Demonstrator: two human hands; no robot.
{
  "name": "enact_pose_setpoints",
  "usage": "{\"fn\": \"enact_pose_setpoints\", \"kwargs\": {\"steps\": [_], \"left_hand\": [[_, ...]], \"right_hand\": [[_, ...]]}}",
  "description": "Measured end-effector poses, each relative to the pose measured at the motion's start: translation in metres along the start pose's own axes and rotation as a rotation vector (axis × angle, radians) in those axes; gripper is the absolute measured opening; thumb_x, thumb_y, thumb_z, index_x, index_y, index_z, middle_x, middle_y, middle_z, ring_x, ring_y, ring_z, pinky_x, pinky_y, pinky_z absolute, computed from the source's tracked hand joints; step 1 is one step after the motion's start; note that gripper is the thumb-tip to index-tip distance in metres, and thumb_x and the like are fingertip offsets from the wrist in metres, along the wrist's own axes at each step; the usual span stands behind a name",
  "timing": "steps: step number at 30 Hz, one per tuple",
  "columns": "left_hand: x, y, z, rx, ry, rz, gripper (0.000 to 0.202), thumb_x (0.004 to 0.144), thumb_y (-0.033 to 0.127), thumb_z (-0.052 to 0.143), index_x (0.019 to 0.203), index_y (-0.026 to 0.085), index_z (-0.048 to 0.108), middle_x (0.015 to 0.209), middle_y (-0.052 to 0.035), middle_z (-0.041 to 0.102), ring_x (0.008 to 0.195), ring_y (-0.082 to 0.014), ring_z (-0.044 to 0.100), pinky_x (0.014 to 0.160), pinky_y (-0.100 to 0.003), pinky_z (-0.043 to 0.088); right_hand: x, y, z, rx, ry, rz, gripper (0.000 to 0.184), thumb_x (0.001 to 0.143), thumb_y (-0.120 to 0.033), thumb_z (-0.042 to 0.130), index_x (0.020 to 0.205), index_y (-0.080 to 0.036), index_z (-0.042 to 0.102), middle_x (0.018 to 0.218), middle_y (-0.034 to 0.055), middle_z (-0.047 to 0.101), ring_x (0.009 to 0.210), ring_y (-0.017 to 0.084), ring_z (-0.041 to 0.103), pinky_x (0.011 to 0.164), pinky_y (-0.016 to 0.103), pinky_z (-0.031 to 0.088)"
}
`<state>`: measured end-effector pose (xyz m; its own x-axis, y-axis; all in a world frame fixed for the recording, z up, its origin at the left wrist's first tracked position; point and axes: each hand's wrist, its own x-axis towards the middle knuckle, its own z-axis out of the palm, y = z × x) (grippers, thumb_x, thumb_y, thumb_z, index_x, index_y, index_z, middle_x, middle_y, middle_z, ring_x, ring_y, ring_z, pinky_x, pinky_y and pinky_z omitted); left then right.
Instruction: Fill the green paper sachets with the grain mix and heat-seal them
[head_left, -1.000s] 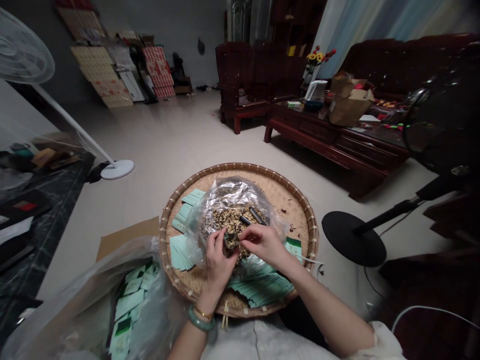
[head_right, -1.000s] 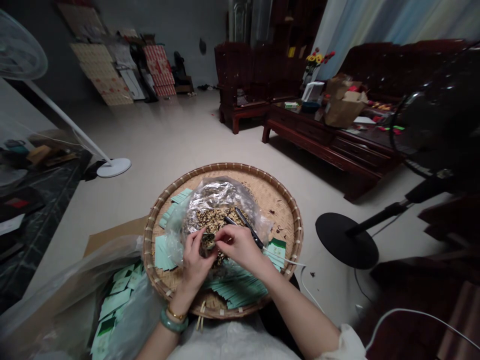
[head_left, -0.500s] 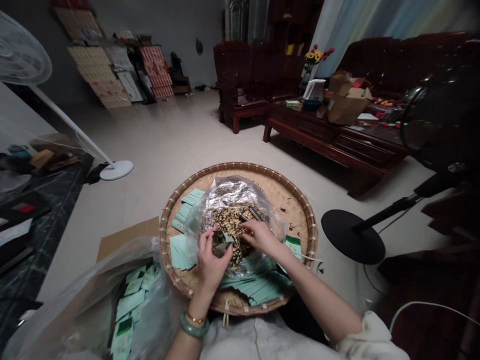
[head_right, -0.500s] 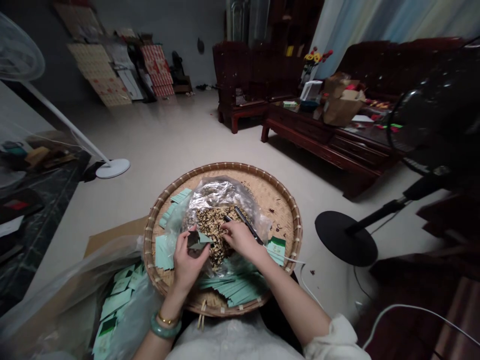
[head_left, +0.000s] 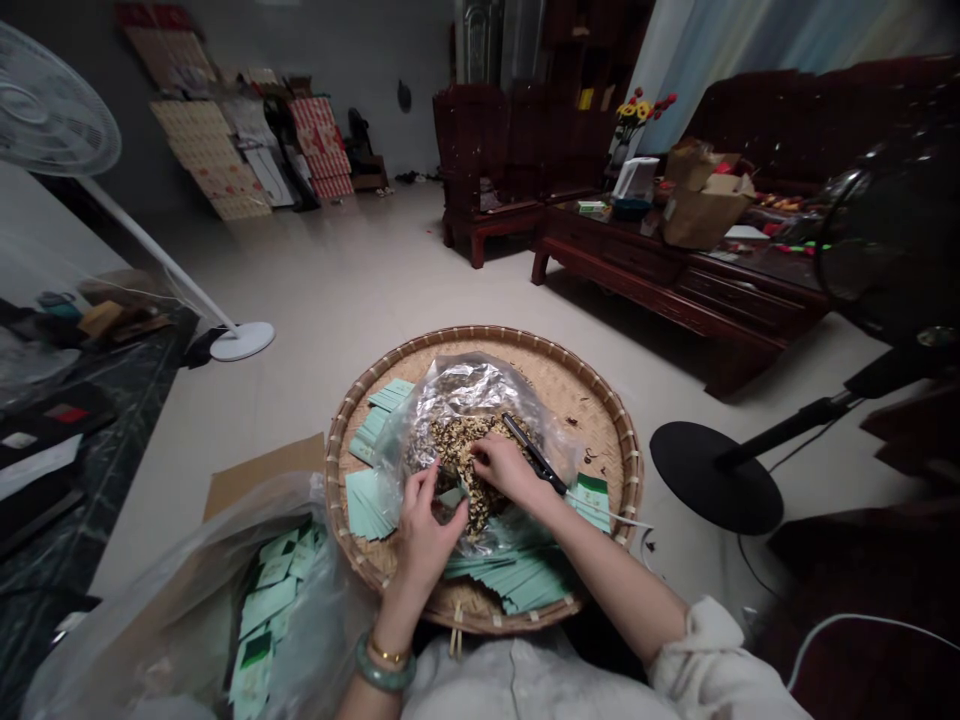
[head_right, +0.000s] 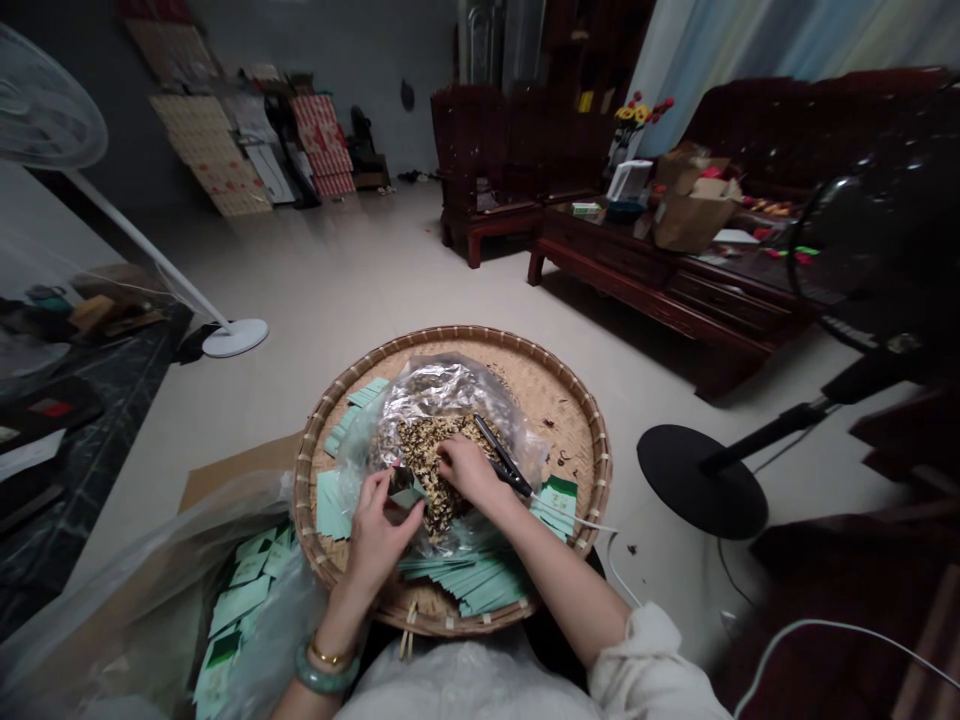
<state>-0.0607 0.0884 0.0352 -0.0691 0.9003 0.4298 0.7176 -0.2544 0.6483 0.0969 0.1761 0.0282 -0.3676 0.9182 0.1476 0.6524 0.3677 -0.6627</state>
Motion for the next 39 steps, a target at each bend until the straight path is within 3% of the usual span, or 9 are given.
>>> {"fn": "enact_pose_setpoints", "kwargs": {"steps": [4,8,13,19,25,32,39], "left_hand": [[0.000,-0.003,0.003,0.024,-0.002,0.004,0.056,0.076,0.028,0.061,0.129,0.015,0.046,0.101,-0.0093,0.053,0.095,-0.0224,0.058,0.082,-0.036,0.051],[0.001,-0.002,0.007,0.029,-0.017,0.010,0.058,0.077,0.027,0.059,0.131,0.015,0.044,0.102,-0.0097,0.052,0.093,-0.0223,0.058,0.080,-0.036,0.052],[0.004,0.003,0.012,0.051,-0.028,0.040,0.062,0.075,0.023,0.059,0.134,0.017,0.041,0.102,-0.0098,0.052,0.095,-0.0237,0.056,0.082,-0.038,0.050],[0.007,0.008,0.017,0.066,-0.032,0.067,0.064,0.073,0.019,0.060,0.134,0.015,0.040,0.100,-0.0098,0.050,0.095,-0.0251,0.053,0.083,-0.042,0.049],[0.007,0.010,0.019,0.039,-0.028,0.078,0.066,0.074,0.017,0.059,0.136,0.019,0.037,0.101,-0.0089,0.048,0.097,-0.0256,0.053,0.085,-0.043,0.048],[0.005,0.011,0.016,0.020,0.020,0.070,0.063,0.075,0.020,0.062,0.134,0.019,0.040,0.103,-0.0090,0.050,0.097,-0.0240,0.055,0.086,-0.041,0.049],[-0.001,0.016,0.010,-0.019,0.135,0.139,0.064,0.077,0.020,0.063,0.136,0.022,0.039,0.108,-0.0093,0.050,0.102,-0.0225,0.054,0.089,-0.038,0.048]], "right_hand": [[-0.002,0.006,-0.009,0.068,0.046,0.042,0.017,0.074,-0.010,0.060,0.087,-0.015,0.069,0.083,0.0054,0.070,0.076,0.016,0.063,0.071,0.025,0.047],[-0.004,0.008,-0.023,0.291,0.102,0.122,0.017,0.072,-0.015,0.060,0.085,-0.015,0.070,0.081,0.0045,0.072,0.073,0.017,0.065,0.067,0.026,0.049],[-0.009,-0.007,-0.048,0.496,0.079,0.166,0.020,0.070,-0.022,0.062,0.086,-0.013,0.069,0.074,0.0044,0.070,0.066,0.016,0.063,0.059,0.024,0.049],[-0.019,-0.041,-0.073,0.379,-0.017,-0.001,0.016,0.072,-0.017,0.063,0.086,-0.017,0.070,0.081,0.0034,0.071,0.071,0.014,0.063,0.066,0.026,0.050],[-0.022,-0.051,-0.075,0.276,-0.011,-0.048,0.022,0.072,-0.015,0.065,0.094,-0.019,0.069,0.090,0.0039,0.070,0.077,0.015,0.063,0.070,0.027,0.050],[-0.022,-0.033,-0.065,0.306,0.091,-0.014,0.012,0.076,-0.017,0.061,0.086,-0.018,0.069,0.085,0.0034,0.069,0.076,0.015,0.063,0.070,0.027,0.050],[-0.031,-0.041,-0.067,0.356,0.028,-0.060,0.020,0.087,-0.027,0.053,0.099,-0.020,0.068,0.099,0.0057,0.069,0.093,0.018,0.062,0.084,0.032,0.047]]}}
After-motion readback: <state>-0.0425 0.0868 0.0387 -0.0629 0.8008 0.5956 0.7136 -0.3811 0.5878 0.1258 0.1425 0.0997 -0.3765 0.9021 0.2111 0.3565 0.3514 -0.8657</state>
